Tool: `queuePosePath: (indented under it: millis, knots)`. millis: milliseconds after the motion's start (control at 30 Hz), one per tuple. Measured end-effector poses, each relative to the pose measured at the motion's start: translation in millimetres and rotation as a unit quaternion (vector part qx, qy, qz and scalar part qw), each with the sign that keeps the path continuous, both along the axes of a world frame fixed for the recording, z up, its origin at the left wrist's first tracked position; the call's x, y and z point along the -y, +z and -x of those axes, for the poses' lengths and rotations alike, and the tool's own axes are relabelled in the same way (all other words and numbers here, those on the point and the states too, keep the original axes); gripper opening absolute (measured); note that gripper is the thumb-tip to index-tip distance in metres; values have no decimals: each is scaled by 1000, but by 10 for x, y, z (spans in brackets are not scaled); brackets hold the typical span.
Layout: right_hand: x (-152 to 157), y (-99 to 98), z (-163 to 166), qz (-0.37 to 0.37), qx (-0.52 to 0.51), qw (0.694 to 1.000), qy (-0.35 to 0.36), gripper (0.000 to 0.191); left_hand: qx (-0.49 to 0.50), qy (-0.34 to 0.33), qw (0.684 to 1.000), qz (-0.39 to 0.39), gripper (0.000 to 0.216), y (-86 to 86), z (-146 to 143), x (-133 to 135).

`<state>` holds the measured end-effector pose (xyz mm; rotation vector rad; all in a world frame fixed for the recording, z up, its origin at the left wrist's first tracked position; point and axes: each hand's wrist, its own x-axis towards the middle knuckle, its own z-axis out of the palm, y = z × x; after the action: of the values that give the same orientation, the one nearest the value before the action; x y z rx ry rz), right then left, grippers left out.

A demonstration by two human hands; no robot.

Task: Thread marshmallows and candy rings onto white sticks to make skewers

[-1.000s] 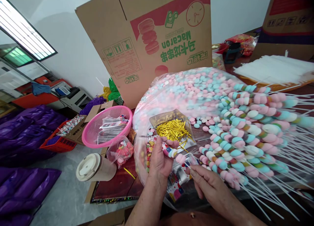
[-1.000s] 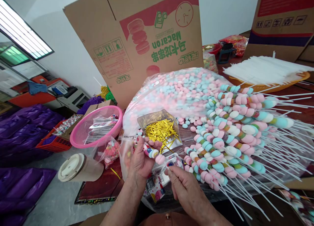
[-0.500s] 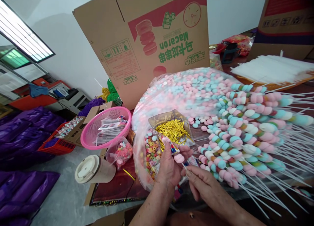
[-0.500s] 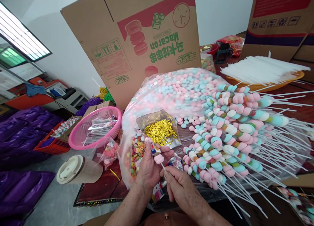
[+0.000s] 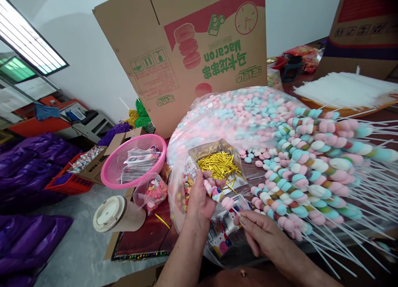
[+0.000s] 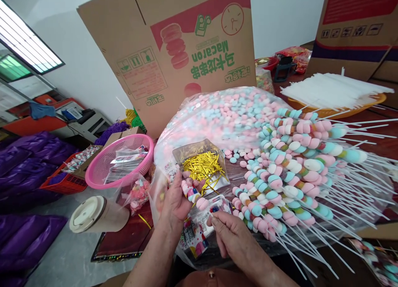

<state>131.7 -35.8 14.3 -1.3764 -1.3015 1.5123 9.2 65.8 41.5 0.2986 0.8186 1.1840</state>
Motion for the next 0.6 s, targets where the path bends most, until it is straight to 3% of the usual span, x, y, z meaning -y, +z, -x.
queuePosePath:
  millis: [67,167,233,333,467,600]
  knots:
    - [-5,-68,-51,-143,191,971,-11,33,-10,12,999,32,33,-17,17,23]
    - [2,-170,-122,-299,426,854,-32,28,-19,29,998,52,35,-6,70,35]
    - [12,-195,-149,-353,512,782,-35,32,-31,16,997,69,37,8,99,38]
    - [21,-158,-180,-399,573,714,-39,35,-33,-16,996,87,37,7,134,43]
    - [20,-92,-236,-425,599,677,-43,35,-27,-80,993,85,38,-27,187,46]
    - [17,-96,-272,-442,577,686,-28,38,-42,-130,988,71,45,-44,219,48]
